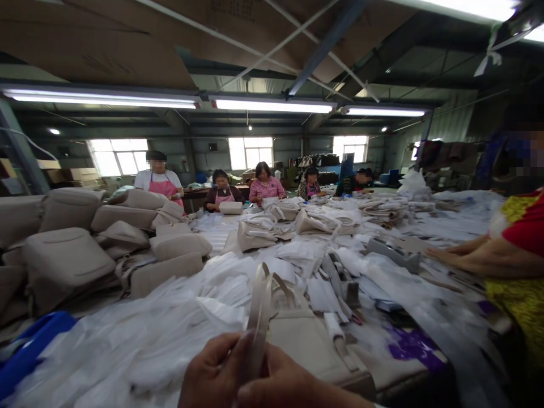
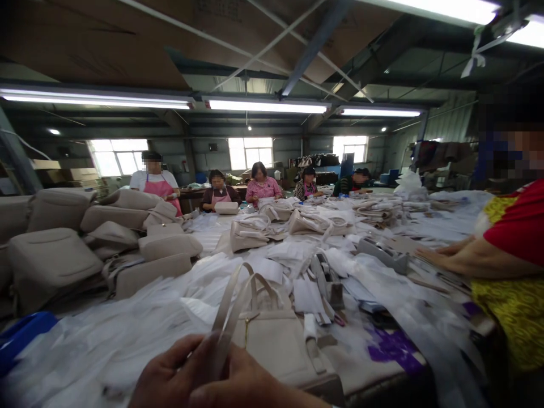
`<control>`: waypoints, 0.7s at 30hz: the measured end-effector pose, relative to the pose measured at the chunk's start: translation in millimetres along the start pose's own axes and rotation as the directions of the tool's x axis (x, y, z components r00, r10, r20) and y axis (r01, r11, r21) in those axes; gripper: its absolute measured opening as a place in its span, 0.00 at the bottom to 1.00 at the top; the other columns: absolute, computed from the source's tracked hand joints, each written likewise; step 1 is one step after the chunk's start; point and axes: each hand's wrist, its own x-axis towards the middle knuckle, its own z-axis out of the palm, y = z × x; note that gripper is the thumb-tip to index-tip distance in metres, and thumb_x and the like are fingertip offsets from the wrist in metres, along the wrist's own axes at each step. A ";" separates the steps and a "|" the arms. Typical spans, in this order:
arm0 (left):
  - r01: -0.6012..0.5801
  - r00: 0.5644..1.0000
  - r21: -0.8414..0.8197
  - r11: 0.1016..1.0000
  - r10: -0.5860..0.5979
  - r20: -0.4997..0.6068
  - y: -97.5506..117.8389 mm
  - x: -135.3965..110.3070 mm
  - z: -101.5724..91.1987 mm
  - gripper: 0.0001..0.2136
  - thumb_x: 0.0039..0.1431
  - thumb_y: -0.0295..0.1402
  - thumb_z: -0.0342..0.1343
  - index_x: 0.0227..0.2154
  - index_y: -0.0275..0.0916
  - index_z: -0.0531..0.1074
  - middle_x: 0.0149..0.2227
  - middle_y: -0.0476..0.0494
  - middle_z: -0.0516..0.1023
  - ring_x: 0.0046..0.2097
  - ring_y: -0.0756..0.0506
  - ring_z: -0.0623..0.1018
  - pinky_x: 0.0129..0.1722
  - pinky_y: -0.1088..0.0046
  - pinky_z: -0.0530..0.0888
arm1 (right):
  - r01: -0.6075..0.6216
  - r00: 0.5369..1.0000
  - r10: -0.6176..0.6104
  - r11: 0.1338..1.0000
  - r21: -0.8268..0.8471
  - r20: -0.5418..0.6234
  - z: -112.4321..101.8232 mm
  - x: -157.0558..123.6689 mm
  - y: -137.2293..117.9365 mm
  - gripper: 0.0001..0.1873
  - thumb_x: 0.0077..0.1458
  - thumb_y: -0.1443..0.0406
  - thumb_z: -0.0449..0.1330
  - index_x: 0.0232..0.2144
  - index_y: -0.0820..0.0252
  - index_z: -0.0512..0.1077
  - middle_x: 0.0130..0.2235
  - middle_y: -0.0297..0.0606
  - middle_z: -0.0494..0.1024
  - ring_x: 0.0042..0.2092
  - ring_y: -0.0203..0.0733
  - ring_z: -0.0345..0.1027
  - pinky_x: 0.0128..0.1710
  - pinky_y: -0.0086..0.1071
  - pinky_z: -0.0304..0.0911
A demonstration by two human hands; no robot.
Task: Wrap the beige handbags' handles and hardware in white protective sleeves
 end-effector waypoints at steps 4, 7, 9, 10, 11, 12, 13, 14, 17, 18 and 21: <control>-0.097 0.990 0.016 0.995 0.095 0.102 11.8 10.5 -9.8 0.12 0.52 0.43 0.64 0.28 0.39 0.83 0.46 0.38 0.81 0.50 0.38 0.78 0.51 0.66 0.74 | 0.037 0.984 -0.038 0.999 -0.010 -0.175 19.6 1.0 3.4 0.32 0.34 0.62 0.78 0.44 0.65 0.77 0.35 0.40 0.81 0.34 0.41 0.74 0.38 0.34 0.67; 0.010 0.986 -0.158 0.987 0.017 0.164 9.2 11.3 -21.8 0.18 0.50 0.40 0.66 0.43 0.36 0.80 0.49 0.35 0.80 0.49 0.38 0.79 0.48 0.64 0.75 | -0.023 0.948 0.003 0.998 -0.059 -0.317 18.0 1.9 -2.1 0.20 0.41 0.60 0.75 0.36 0.65 0.79 0.29 0.39 0.80 0.29 0.40 0.73 0.31 0.32 0.66; 0.099 0.962 -0.257 0.961 -0.027 0.270 0.3 6.7 -31.5 0.28 0.53 0.41 0.64 0.55 0.36 0.72 0.47 0.36 0.81 0.45 0.41 0.80 0.43 0.66 0.76 | -0.028 0.937 -0.005 0.996 -0.090 -0.350 9.1 2.7 -9.7 0.17 0.42 0.61 0.74 0.34 0.65 0.80 0.32 0.41 0.82 0.32 0.41 0.75 0.34 0.32 0.68; 0.134 0.942 -0.262 0.956 -0.041 0.332 -5.4 2.8 -36.0 0.28 0.55 0.42 0.62 0.57 0.36 0.70 0.45 0.38 0.81 0.43 0.43 0.80 0.41 0.68 0.75 | -0.032 0.935 0.000 0.996 -0.084 -0.355 4.0 3.1 -14.1 0.16 0.44 0.61 0.74 0.33 0.65 0.80 0.33 0.42 0.83 0.33 0.42 0.76 0.35 0.33 0.68; 0.157 0.919 -0.234 0.960 -0.055 0.390 -11.3 -1.9 -39.8 0.26 0.57 0.42 0.60 0.56 0.35 0.72 0.41 0.40 0.82 0.40 0.44 0.79 0.38 0.71 0.74 | -0.034 0.935 0.006 0.997 -0.073 -0.355 -0.6 3.6 -18.5 0.15 0.45 0.60 0.73 0.34 0.65 0.80 0.34 0.43 0.83 0.35 0.44 0.77 0.37 0.34 0.69; 0.167 0.896 -0.178 0.970 -0.074 0.438 -17.0 -6.9 -42.5 0.22 0.59 0.43 0.59 0.52 0.35 0.75 0.37 0.42 0.81 0.37 0.46 0.78 0.36 0.73 0.72 | -0.036 0.936 0.013 0.998 -0.057 -0.353 -4.2 4.2 -22.5 0.15 0.46 0.60 0.73 0.34 0.64 0.80 0.35 0.44 0.84 0.37 0.45 0.77 0.38 0.36 0.70; 0.170 0.877 -0.112 0.979 -0.099 0.471 -22.1 -11.6 -44.0 0.19 0.59 0.44 0.57 0.46 0.34 0.78 0.34 0.44 0.80 0.33 0.47 0.76 0.33 0.75 0.70 | -0.035 0.936 0.018 0.998 -0.042 -0.352 -6.6 5.0 -25.9 0.14 0.47 0.60 0.72 0.34 0.64 0.80 0.35 0.44 0.84 0.38 0.46 0.78 0.39 0.37 0.70; 0.171 0.865 -0.051 0.984 -0.125 0.487 -26.3 -15.7 -44.2 0.18 0.60 0.44 0.56 0.40 0.34 0.80 0.31 0.45 0.79 0.30 0.49 0.73 0.30 0.77 0.67 | -0.027 0.937 0.014 0.999 -0.034 -0.350 -7.7 6.0 -28.4 0.14 0.47 0.60 0.72 0.34 0.64 0.80 0.36 0.45 0.84 0.39 0.47 0.78 0.40 0.38 0.70; 0.177 0.858 0.047 0.983 -0.177 0.482 -30.8 -22.3 -38.4 0.19 0.60 0.46 0.54 0.27 0.35 0.79 0.23 0.49 0.70 0.25 0.51 0.64 0.24 0.77 0.60 | 0.028 0.937 -0.042 0.999 -0.045 -0.346 -4.2 9.7 -30.6 0.14 0.47 0.61 0.72 0.34 0.64 0.80 0.36 0.44 0.84 0.39 0.46 0.78 0.43 0.39 0.69; 0.180 0.858 0.058 0.982 -0.186 0.478 -29.3 -22.7 -35.2 0.20 0.60 0.47 0.54 0.25 0.35 0.78 0.21 0.50 0.68 0.25 0.51 0.62 0.24 0.77 0.58 | 0.044 0.938 -0.061 0.997 -0.056 -0.342 -1.7 10.8 -30.2 0.14 0.47 0.61 0.72 0.34 0.64 0.80 0.36 0.44 0.84 0.39 0.46 0.77 0.43 0.39 0.69; 0.191 0.846 0.046 0.980 -0.189 0.499 -18.8 -21.6 -25.7 0.19 0.57 0.47 0.56 0.23 0.35 0.76 0.20 0.50 0.66 0.24 0.52 0.60 0.24 0.76 0.57 | 0.057 0.948 -0.080 0.995 -0.085 -0.309 5.9 14.0 -29.4 0.13 0.48 0.60 0.72 0.32 0.65 0.80 0.34 0.44 0.83 0.37 0.44 0.77 0.39 0.36 0.69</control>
